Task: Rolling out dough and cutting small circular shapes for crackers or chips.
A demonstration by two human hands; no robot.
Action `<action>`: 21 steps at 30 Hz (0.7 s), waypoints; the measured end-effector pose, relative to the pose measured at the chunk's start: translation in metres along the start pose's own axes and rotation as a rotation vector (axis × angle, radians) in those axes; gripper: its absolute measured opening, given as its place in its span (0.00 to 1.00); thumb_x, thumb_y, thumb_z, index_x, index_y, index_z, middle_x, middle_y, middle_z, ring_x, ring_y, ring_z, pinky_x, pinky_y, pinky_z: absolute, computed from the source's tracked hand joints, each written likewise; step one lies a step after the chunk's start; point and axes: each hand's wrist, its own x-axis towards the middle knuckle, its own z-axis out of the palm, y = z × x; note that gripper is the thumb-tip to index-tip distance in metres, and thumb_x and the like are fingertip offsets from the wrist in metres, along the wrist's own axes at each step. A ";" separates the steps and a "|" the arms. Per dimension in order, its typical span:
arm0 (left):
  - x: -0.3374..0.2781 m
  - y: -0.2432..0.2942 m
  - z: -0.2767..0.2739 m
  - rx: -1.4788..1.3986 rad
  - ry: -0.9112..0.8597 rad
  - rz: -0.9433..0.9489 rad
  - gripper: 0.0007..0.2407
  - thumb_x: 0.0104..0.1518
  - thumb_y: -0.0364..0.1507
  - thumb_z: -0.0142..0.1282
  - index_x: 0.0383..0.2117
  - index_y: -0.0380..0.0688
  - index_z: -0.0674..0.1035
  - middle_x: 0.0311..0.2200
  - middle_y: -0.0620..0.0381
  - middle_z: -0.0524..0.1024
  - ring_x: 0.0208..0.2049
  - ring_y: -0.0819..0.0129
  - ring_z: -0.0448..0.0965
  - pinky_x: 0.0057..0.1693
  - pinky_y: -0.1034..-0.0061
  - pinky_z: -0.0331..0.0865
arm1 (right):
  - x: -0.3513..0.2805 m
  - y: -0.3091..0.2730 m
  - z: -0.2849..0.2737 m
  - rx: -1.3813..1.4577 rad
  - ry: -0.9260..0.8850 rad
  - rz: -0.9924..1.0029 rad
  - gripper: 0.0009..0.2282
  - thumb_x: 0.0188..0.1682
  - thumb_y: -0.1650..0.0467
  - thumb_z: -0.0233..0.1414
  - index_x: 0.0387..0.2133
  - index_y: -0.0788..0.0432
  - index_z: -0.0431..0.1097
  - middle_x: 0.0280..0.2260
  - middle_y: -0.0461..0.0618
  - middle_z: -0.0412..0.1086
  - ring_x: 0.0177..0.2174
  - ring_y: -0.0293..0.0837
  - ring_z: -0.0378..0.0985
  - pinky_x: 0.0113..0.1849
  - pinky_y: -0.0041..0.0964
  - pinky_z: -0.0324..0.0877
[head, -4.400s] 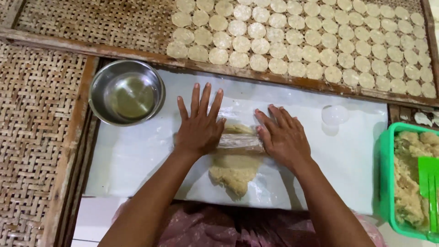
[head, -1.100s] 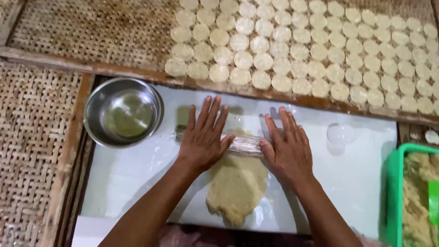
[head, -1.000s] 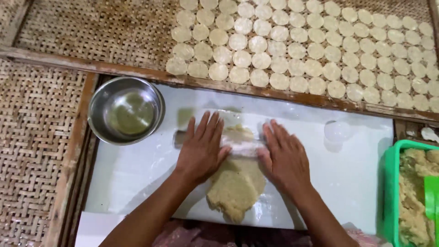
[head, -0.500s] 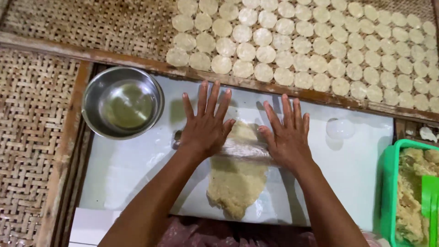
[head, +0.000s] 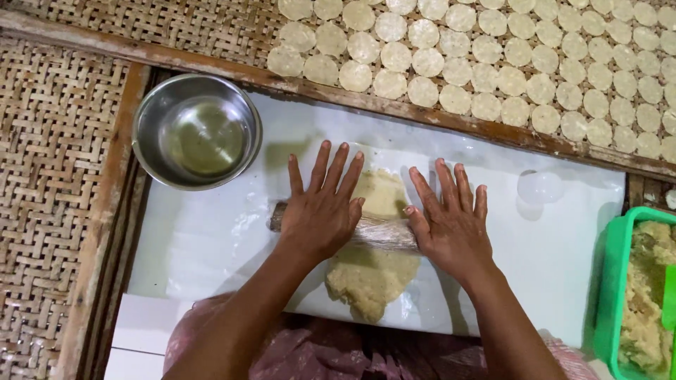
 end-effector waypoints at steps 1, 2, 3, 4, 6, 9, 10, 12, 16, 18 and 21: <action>-0.003 0.001 0.001 0.001 0.000 0.001 0.27 0.68 0.42 0.22 0.74 0.52 0.42 0.75 0.49 0.33 0.74 0.49 0.23 0.69 0.33 0.26 | -0.003 0.000 0.003 0.001 0.001 0.001 0.27 0.57 0.49 0.28 0.71 0.27 0.37 0.73 0.47 0.32 0.70 0.55 0.27 0.64 0.65 0.25; -0.006 0.002 0.002 0.009 0.015 0.001 0.27 0.68 0.42 0.23 0.74 0.52 0.43 0.74 0.49 0.35 0.74 0.49 0.25 0.69 0.33 0.27 | -0.006 -0.001 0.005 -0.025 0.015 -0.001 0.26 0.57 0.50 0.28 0.71 0.27 0.38 0.72 0.47 0.34 0.70 0.55 0.29 0.64 0.66 0.25; -0.009 0.002 0.003 0.018 0.032 0.000 0.27 0.67 0.42 0.25 0.74 0.51 0.43 0.74 0.49 0.36 0.74 0.49 0.27 0.69 0.32 0.28 | -0.008 -0.001 0.008 -0.051 0.031 -0.004 0.26 0.57 0.51 0.28 0.71 0.27 0.39 0.72 0.47 0.35 0.70 0.55 0.30 0.64 0.66 0.25; -0.011 0.003 0.006 0.020 0.035 0.000 0.27 0.67 0.42 0.25 0.74 0.51 0.43 0.74 0.49 0.36 0.74 0.49 0.27 0.69 0.32 0.28 | -0.011 -0.001 0.010 -0.050 0.035 -0.004 0.26 0.57 0.51 0.28 0.71 0.27 0.39 0.72 0.47 0.35 0.70 0.55 0.30 0.64 0.66 0.25; -0.014 0.004 0.013 0.024 0.041 -0.011 0.28 0.67 0.42 0.24 0.73 0.50 0.44 0.74 0.50 0.37 0.74 0.50 0.28 0.69 0.33 0.27 | -0.016 -0.001 0.014 -0.065 0.060 -0.015 0.26 0.58 0.52 0.27 0.71 0.27 0.40 0.72 0.48 0.38 0.70 0.56 0.31 0.64 0.65 0.24; -0.021 0.006 0.017 0.037 0.086 -0.008 0.27 0.67 0.42 0.26 0.73 0.49 0.46 0.74 0.49 0.40 0.74 0.50 0.31 0.69 0.33 0.28 | -0.022 0.000 0.018 -0.072 0.038 0.000 0.25 0.58 0.53 0.24 0.71 0.26 0.40 0.72 0.46 0.39 0.70 0.54 0.33 0.64 0.65 0.23; -0.022 0.006 0.015 0.038 0.086 -0.010 0.27 0.67 0.42 0.26 0.73 0.49 0.46 0.74 0.49 0.40 0.74 0.50 0.31 0.69 0.33 0.28 | -0.023 -0.002 0.016 -0.071 0.038 -0.002 0.25 0.58 0.53 0.24 0.71 0.26 0.40 0.72 0.46 0.39 0.70 0.54 0.33 0.64 0.65 0.23; -0.026 0.008 0.015 0.012 0.061 -0.020 0.27 0.67 0.42 0.24 0.72 0.48 0.50 0.74 0.50 0.39 0.75 0.52 0.29 0.70 0.34 0.25 | -0.028 -0.004 0.013 -0.082 0.055 -0.021 0.25 0.59 0.55 0.26 0.72 0.28 0.40 0.71 0.48 0.42 0.70 0.54 0.35 0.64 0.66 0.25; -0.031 0.010 0.022 0.013 0.078 -0.018 0.27 0.67 0.42 0.25 0.72 0.46 0.52 0.75 0.50 0.39 0.75 0.52 0.29 0.70 0.33 0.25 | -0.037 -0.008 0.017 -0.075 0.086 -0.010 0.25 0.59 0.57 0.24 0.72 0.30 0.40 0.71 0.48 0.42 0.70 0.54 0.34 0.63 0.66 0.22; -0.034 0.010 0.025 0.047 0.128 -0.013 0.27 0.68 0.43 0.25 0.72 0.45 0.53 0.75 0.49 0.40 0.75 0.52 0.29 0.70 0.34 0.27 | -0.039 -0.007 0.019 -0.048 0.081 -0.005 0.25 0.59 0.57 0.24 0.72 0.30 0.40 0.71 0.48 0.42 0.70 0.53 0.33 0.63 0.65 0.20; -0.042 0.010 0.024 0.023 0.167 0.000 0.26 0.68 0.41 0.28 0.70 0.42 0.57 0.74 0.48 0.42 0.75 0.52 0.32 0.70 0.34 0.34 | -0.046 -0.008 0.024 -0.020 0.172 -0.051 0.25 0.59 0.58 0.25 0.72 0.34 0.43 0.70 0.50 0.47 0.69 0.53 0.40 0.64 0.64 0.22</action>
